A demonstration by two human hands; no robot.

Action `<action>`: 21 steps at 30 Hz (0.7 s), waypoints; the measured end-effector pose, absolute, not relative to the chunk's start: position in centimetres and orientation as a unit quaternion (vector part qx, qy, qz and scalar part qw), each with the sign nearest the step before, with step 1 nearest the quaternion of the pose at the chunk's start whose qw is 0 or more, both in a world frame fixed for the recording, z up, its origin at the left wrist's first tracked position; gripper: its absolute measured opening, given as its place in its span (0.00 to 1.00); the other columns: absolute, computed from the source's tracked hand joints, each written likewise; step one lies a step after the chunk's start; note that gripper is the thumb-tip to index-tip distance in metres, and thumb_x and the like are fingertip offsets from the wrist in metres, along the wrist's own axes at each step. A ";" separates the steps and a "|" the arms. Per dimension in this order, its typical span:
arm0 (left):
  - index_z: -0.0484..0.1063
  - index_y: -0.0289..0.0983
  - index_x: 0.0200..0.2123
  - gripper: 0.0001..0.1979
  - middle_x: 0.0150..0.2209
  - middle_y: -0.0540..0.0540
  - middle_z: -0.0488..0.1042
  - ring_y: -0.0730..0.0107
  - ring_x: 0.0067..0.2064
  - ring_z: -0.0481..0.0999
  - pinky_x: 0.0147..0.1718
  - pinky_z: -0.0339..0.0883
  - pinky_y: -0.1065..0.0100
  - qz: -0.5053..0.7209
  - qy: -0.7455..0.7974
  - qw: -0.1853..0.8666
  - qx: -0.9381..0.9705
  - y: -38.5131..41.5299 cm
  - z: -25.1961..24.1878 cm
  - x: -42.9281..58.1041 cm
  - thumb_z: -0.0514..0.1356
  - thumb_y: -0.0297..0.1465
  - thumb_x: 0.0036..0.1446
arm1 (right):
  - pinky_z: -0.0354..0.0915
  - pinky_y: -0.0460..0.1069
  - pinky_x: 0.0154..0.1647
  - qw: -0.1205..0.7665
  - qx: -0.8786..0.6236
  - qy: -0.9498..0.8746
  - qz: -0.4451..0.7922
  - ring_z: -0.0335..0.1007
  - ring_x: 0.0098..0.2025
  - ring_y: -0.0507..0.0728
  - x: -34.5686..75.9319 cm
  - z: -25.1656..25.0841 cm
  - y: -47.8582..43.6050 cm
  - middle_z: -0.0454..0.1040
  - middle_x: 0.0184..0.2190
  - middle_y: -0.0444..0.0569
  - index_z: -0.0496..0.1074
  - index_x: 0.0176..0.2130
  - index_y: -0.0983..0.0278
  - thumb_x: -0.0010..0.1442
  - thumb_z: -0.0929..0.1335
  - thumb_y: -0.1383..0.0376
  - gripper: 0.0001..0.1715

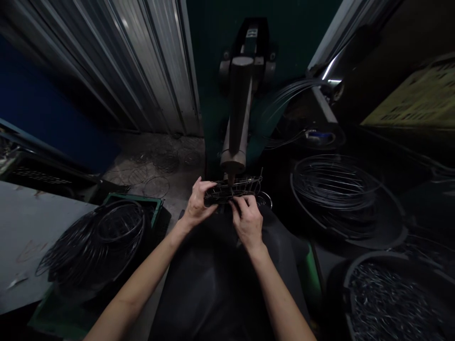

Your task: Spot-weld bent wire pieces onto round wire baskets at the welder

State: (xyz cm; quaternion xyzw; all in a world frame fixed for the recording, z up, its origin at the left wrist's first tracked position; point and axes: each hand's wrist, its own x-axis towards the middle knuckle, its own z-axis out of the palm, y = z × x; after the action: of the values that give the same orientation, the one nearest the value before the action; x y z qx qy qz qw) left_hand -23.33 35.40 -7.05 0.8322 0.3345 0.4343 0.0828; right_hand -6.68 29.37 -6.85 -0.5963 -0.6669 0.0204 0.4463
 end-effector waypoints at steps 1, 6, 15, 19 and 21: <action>0.56 0.37 0.55 0.29 0.46 0.42 0.69 0.60 0.50 0.71 0.58 0.57 0.44 0.433 0.332 0.079 0.834 35.5 -7.1 -23.4 0.59 0.25 0.49 | 0.65 0.46 0.32 0.449 -0.594 -0.668 0.018 0.66 0.33 0.52 -6.7 -7.0 29.4 0.66 0.34 0.48 0.71 0.39 0.63 0.65 0.63 0.63 0.09; 0.55 0.38 0.55 0.29 0.46 0.42 0.69 0.60 0.49 0.71 0.58 0.58 0.45 0.429 0.332 0.071 0.837 35.4 -7.2 -23.4 0.60 0.25 0.49 | 0.65 0.46 0.31 0.465 -0.579 -0.670 -0.005 0.66 0.32 0.52 -6.9 -7.4 29.4 0.66 0.32 0.48 0.71 0.39 0.64 0.65 0.63 0.64 0.08; 0.57 0.38 0.54 0.28 0.46 0.44 0.71 0.61 0.50 0.72 0.59 0.58 0.46 0.429 0.343 0.061 0.834 36.1 -7.5 -23.6 0.61 0.26 0.49 | 0.66 0.47 0.33 0.462 -0.590 -0.663 -0.019 0.67 0.33 0.53 -7.4 -7.8 29.9 0.69 0.34 0.51 0.73 0.40 0.65 0.66 0.62 0.65 0.12; 0.58 0.39 0.54 0.28 0.47 0.43 0.70 0.59 0.50 0.72 0.58 0.58 0.45 0.438 0.306 0.058 0.843 36.1 -7.2 -23.9 0.63 0.29 0.50 | 0.67 0.44 0.36 0.423 -0.629 -0.651 -0.041 0.69 0.36 0.52 -8.1 -7.0 29.1 0.71 0.35 0.49 0.73 0.41 0.64 0.65 0.63 0.65 0.10; 0.58 0.39 0.55 0.30 0.49 0.43 0.69 0.55 0.52 0.70 0.61 0.52 0.41 0.441 0.315 0.063 0.838 36.6 -7.5 -24.1 0.65 0.32 0.49 | 0.67 0.43 0.38 0.408 -0.646 -0.644 -0.031 0.69 0.37 0.51 -7.1 -6.8 28.2 0.72 0.38 0.47 0.73 0.45 0.63 0.64 0.65 0.63 0.11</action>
State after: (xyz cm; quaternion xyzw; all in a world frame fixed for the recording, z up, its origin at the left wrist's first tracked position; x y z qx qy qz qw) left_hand -24.14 36.58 -7.46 0.8383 0.3148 0.4407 0.0630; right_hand -7.12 28.23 -6.84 -0.6459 -0.6443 -0.0307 0.4084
